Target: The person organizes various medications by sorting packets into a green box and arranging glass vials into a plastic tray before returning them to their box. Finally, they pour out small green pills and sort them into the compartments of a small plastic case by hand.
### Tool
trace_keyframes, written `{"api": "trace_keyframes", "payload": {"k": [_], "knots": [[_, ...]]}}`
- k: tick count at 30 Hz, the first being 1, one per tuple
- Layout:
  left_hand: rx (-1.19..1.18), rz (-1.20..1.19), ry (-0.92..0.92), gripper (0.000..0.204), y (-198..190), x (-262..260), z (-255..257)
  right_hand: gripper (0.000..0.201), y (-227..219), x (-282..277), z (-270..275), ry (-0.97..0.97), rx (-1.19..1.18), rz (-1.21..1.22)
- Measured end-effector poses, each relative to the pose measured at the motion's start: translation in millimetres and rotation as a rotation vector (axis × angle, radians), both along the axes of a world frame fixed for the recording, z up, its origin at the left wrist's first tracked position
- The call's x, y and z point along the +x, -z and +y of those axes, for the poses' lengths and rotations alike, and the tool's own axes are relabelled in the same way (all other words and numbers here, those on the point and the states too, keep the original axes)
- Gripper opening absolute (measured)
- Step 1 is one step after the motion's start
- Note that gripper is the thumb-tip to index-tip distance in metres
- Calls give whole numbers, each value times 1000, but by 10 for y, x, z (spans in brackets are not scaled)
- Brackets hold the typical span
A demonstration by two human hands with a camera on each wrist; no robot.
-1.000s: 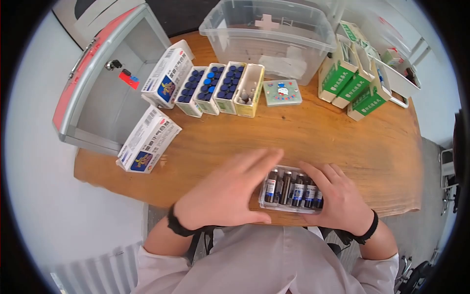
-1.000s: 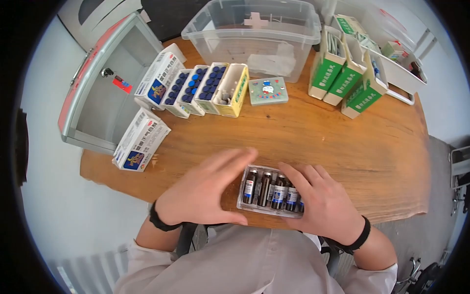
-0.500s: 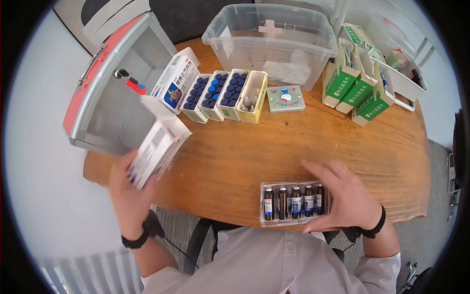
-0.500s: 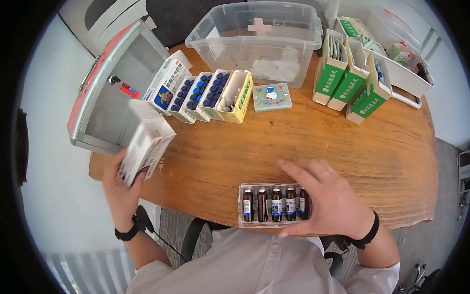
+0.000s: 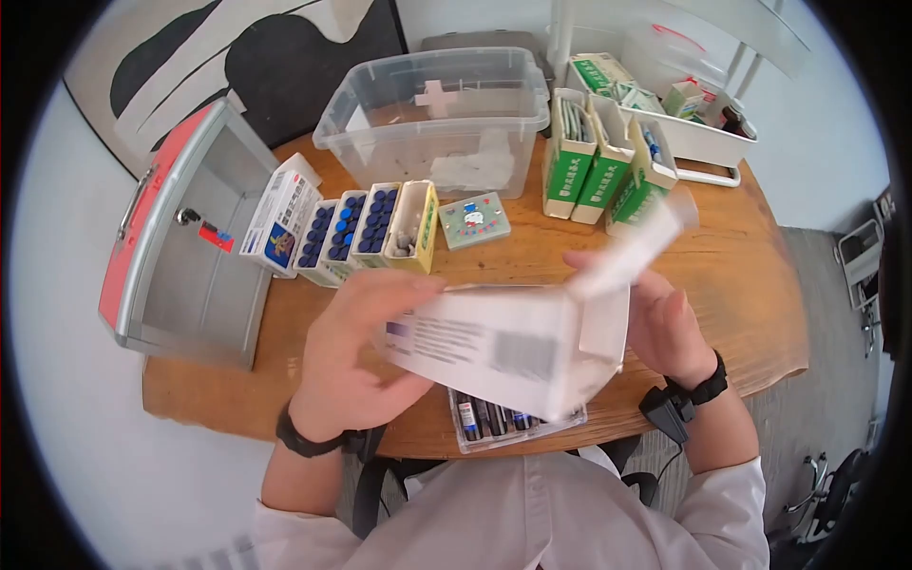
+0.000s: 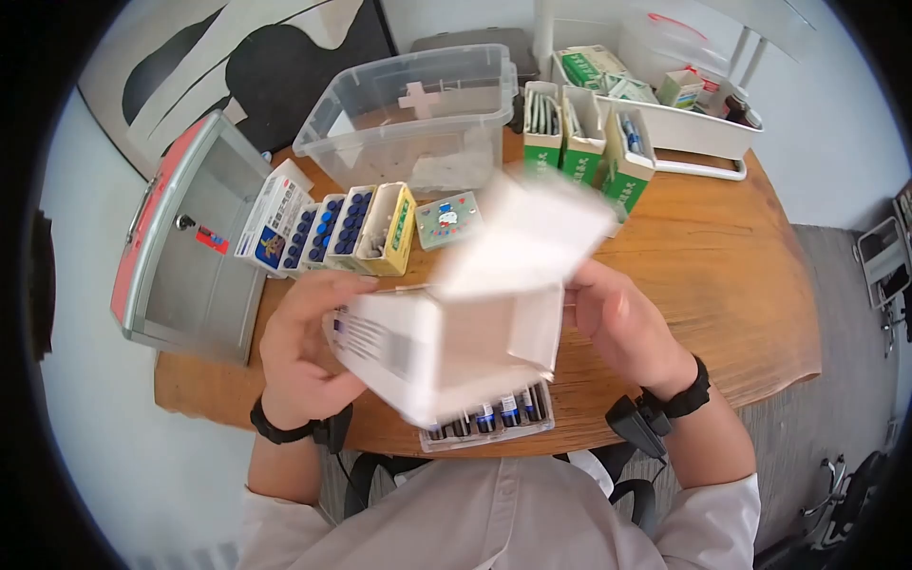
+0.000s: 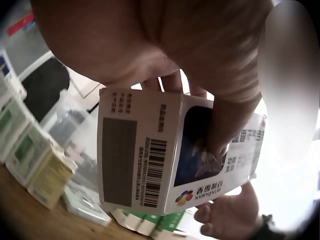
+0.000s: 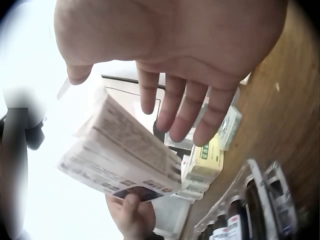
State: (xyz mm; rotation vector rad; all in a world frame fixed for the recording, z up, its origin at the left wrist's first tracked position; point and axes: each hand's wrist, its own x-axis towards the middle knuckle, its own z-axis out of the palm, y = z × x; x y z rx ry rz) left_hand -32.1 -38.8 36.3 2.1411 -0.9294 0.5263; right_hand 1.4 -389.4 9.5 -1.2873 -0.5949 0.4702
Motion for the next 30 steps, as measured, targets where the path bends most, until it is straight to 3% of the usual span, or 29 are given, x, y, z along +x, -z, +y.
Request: {"api": "trace_keyframes", "payload": {"k": [2, 4, 5, 6, 7, 9, 12, 14, 15, 17, 20, 22, 24, 25, 28, 30], "knots": [[-462, 318, 140, 68, 168, 42, -12, 124, -102, -37, 27, 35, 71, 73], [-520, 441, 260, 66, 203, 81, -53, 130, -188, -57, 36, 79, -7, -165], [-453, 384, 290, 65, 175, 135, -109, 138, -174, -22, -20, 29, -181, -284], [-386, 329, 320, 65, 149, 188, -151, 115, 9, 33, 103, 87, -26, -485], [-247, 301, 295, 66, 153, 217, -124, 100, -99, 21, 142, 110, -158, -628], [-244, 274, 247, 68, 175, 223, -190, 66, -346, 14, 238, 159, -349, -1020], [-277, 255, 102, 82, 222, 156, -301, 67, -32, 31, 201, 193, -278, -879], [-441, 576, -134, 104, 221, 111, -325, 73, 98, 29, 129, 208, -370, -946], [-435, 575, -131, 104, 265, 100, -323, 75, 112, 36, 124, 182, -359, -910], [-643, 824, 94, 121, 374, 96, -322, 76, 158, 42, 149, 165, -344, -866], [-807, 1044, 212, 125, 274, 43, -374, 81, 220, 79, 227, 85, -221, -821], [-865, 1025, 218, 120, 275, 48, -385, 79, 192, 95, 254, 52, -204, -835], [-661, 906, 189, 111, 335, 104, -322, 77, 301, 100, 239, 61, -157, -752], [-717, 909, 232, 100, 341, 94, -364, 74, 344, 97, 223, 71, -118, -662], [-579, 972, 263, 93, 335, 144, -320, 76, 339, 122, 205, -14, -99, -566], [-626, 977, 264, 84, 362, 152, -334, 80, 337, 168, 233, -27, -39, -515]]}}
